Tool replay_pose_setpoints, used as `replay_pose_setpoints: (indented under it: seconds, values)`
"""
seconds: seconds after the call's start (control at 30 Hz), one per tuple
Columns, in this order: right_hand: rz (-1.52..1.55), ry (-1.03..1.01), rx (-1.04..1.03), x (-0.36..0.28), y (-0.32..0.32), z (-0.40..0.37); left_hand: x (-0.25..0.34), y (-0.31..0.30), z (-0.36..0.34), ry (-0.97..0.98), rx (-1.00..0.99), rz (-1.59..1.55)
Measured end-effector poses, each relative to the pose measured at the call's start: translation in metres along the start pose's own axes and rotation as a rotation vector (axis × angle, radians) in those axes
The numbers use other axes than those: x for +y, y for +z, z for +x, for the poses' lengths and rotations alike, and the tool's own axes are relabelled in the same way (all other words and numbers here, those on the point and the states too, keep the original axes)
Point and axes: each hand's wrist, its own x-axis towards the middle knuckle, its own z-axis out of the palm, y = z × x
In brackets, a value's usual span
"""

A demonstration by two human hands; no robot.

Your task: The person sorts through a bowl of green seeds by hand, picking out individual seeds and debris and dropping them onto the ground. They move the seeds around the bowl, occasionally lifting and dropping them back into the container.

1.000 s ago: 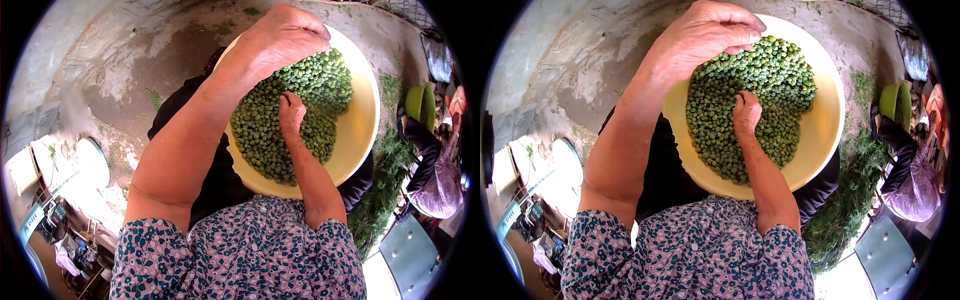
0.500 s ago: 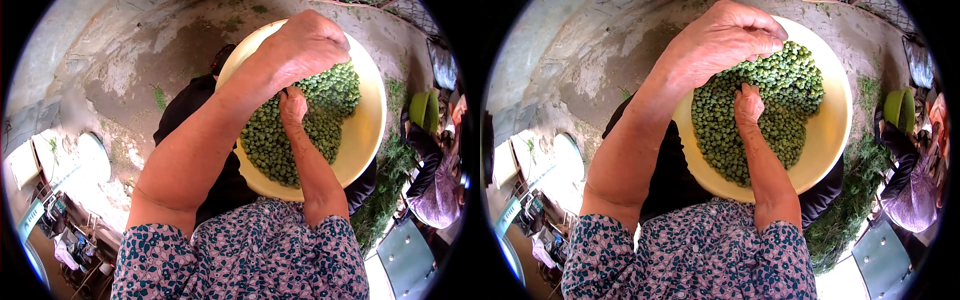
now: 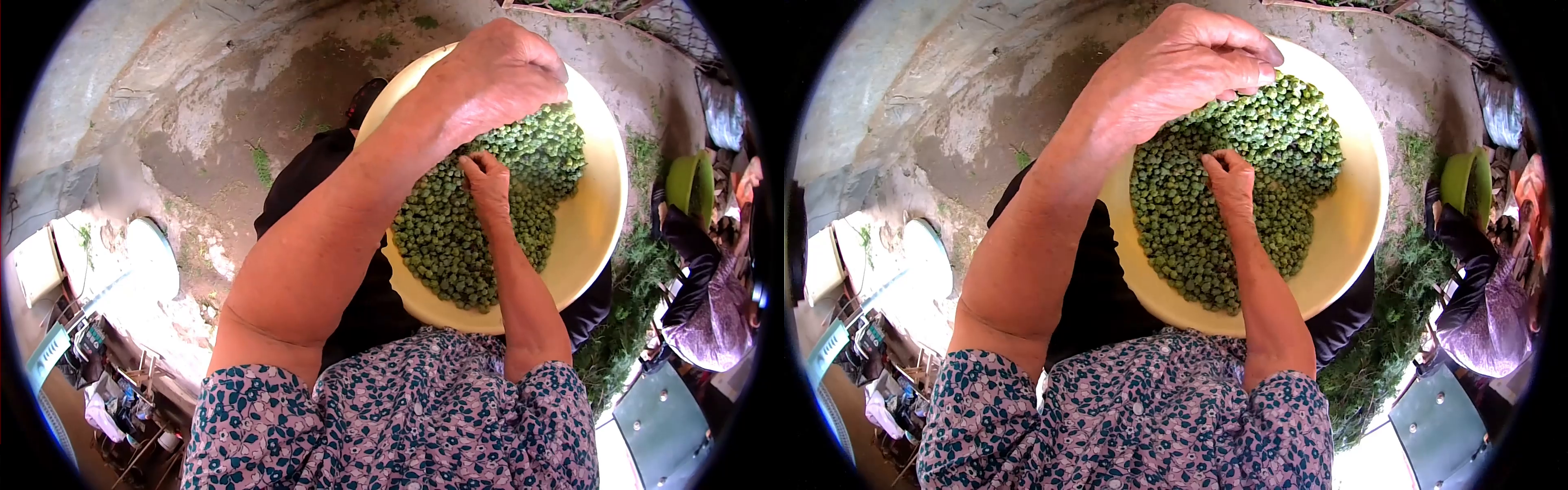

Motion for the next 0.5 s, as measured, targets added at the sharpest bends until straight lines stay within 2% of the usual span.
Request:
replay_pose_setpoints:
  seconds: [0.1, 0.17, 0.27, 0.3, 0.33, 0.37, 0.4, 0.43, 0.47, 0.5]
  values:
    - [0.079, -0.01, 0.108, -0.031, -0.017, -0.027, -0.001, -0.002, -0.001, -0.009, -0.008, -0.079]
    - [-0.033, -0.147, 0.19, -0.042, -0.048, -0.039, -0.003, -0.004, -0.003, 0.025, 0.019, -0.145]
    - [-0.159, -0.272, 0.523, -0.075, -0.103, -0.067, -0.006, -0.005, -0.001, -0.016, -0.005, -0.198]
    - [-0.435, -0.36, 0.624, -0.067, -0.145, -0.065, -0.001, -0.011, -0.002, -0.014, -0.006, -0.2]
    - [-0.618, -0.371, 0.786, -0.068, -0.175, -0.067, 0.009, -0.02, -0.003, -0.057, -0.102, -0.207]
    - [-0.609, -0.429, 0.898, -0.062, -0.208, -0.064, 0.014, -0.025, -0.004, -0.1, -0.199, -0.214]
    - [-0.789, -0.42, 0.97, -0.051, -0.25, -0.06, 0.013, -0.024, -0.005, -0.099, -0.2, -0.215]
    - [-1.203, -0.444, 0.931, -0.044, -0.283, -0.061, 0.011, -0.022, -0.005, -0.104, -0.182, -0.24]
    - [-1.291, -0.249, 0.947, -0.042, -0.293, -0.06, 0.01, -0.021, -0.006, -0.111, -0.161, -0.265]
    - [-1.28, -0.316, 0.981, -0.048, -0.282, -0.061, 0.011, -0.022, -0.006, -0.11, -0.16, -0.265]
